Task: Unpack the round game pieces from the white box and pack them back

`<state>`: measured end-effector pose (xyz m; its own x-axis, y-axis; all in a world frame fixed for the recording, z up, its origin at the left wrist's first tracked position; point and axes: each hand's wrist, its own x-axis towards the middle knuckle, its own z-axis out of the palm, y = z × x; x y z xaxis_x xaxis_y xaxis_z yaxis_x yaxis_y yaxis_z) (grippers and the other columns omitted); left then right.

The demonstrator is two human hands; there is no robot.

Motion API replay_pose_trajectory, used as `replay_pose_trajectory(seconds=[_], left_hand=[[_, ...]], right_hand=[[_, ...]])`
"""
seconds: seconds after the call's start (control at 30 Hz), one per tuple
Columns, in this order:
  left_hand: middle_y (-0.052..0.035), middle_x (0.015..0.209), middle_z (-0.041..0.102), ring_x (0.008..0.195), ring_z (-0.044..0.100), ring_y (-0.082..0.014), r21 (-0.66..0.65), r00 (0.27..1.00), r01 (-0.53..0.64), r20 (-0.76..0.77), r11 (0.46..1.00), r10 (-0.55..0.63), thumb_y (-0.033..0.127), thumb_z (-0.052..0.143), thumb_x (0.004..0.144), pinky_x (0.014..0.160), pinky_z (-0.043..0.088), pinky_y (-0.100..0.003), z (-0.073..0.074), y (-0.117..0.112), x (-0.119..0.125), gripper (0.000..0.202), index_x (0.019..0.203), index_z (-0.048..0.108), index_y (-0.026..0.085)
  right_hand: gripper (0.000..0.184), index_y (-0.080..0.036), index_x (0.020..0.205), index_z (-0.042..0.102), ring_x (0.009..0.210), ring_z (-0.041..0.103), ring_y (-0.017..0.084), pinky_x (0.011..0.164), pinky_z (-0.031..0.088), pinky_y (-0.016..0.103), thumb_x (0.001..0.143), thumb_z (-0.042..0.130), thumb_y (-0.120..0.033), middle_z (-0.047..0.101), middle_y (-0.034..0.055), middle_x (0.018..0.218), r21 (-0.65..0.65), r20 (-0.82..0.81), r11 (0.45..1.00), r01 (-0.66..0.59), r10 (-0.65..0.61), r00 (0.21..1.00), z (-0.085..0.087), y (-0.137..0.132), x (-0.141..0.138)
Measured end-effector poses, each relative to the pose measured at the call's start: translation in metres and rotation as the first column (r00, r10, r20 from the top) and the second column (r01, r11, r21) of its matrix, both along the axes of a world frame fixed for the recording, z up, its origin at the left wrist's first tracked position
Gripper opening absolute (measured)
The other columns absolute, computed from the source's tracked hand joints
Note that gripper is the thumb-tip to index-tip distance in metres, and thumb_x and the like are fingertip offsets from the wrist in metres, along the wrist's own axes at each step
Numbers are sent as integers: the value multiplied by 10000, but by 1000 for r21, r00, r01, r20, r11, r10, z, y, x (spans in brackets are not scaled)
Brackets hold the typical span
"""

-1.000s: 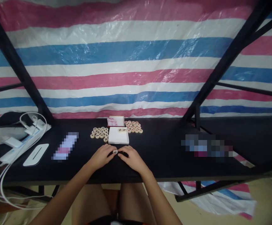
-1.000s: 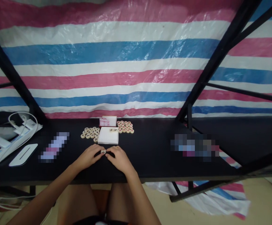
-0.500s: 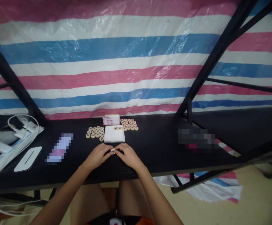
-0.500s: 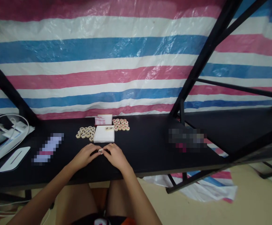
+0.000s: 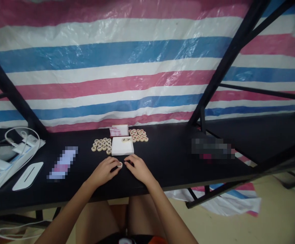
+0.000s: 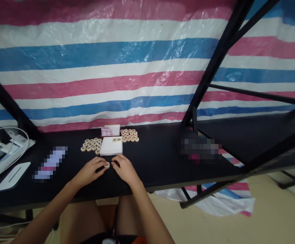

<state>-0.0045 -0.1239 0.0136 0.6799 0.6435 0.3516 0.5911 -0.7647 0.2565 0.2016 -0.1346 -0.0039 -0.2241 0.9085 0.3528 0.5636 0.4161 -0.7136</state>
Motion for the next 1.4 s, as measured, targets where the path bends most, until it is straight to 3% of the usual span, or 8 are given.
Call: replay_pose_trajectory(seconds=[0.1,0.23,0.57,0.73,0.9,1.1,1.27,1.4], left_hand=[[-52,1007,644,922,572,-178,58,997,-72,-18,996,73,261,458,923,845,471,-319,-4,-3,-17,206,1001,642,208],[-49,982,658,880,576,-197,129,952,-294,-45,947,302,272,447,918,797,475,-327,-4,2,-46,213,983,638,203],[-69,989,675,901,592,-232,194,894,-414,-99,889,438,277,419,903,823,491,-356,8,30,-51,263,949,668,205],[-61,1088,670,1008,599,-233,172,905,-399,-85,901,417,285,430,893,882,499,-356,2,31,-48,285,1044,659,210],[-53,1149,655,1066,591,-230,155,917,-381,-61,912,393,301,437,895,929,492,-371,-3,31,-50,301,1097,647,226],[-67,1085,637,1002,606,-196,206,959,-280,31,938,280,279,399,926,901,503,-334,10,21,-34,287,1057,646,214],[-93,1060,619,935,615,-180,237,996,-59,-57,970,75,205,400,923,849,515,-313,8,21,-6,285,1073,642,197],[-94,1047,615,905,617,-177,231,995,-35,-79,972,54,201,410,916,829,524,-322,-1,29,3,292,1096,639,205]], right_hand=[[231,-222,1060,640,698,569,116,785,501,290,878,498,-237,593,57,1086,19,-36,999,50,-49,998,0,-1,2],[358,-238,1214,582,784,601,131,885,492,331,870,482,-235,487,88,1325,32,8,996,78,-79,997,-2,-1,1],[393,-202,1241,580,1062,572,209,983,459,382,860,485,-208,532,110,1291,3,30,994,107,-107,994,-3,1,-1],[355,-206,1201,595,1139,518,225,1026,419,404,862,493,-200,557,106,1238,67,31,991,114,-116,993,-6,4,0],[305,-211,1131,614,1021,574,198,972,456,375,850,501,-175,586,82,1120,33,-35,995,95,-94,995,-5,5,1],[310,-225,1152,604,1064,558,203,953,457,345,872,470,-204,540,87,1219,140,-32,976,169,-166,986,7,10,5],[281,-177,1055,654,1025,545,236,952,418,372,874,442,-144,637,101,1044,192,235,971,143,-187,954,28,52,10],[247,-137,958,690,1014,551,242,958,379,361,865,461,-125,661,132,986,159,459,981,111,-173,872,32,86,7]])
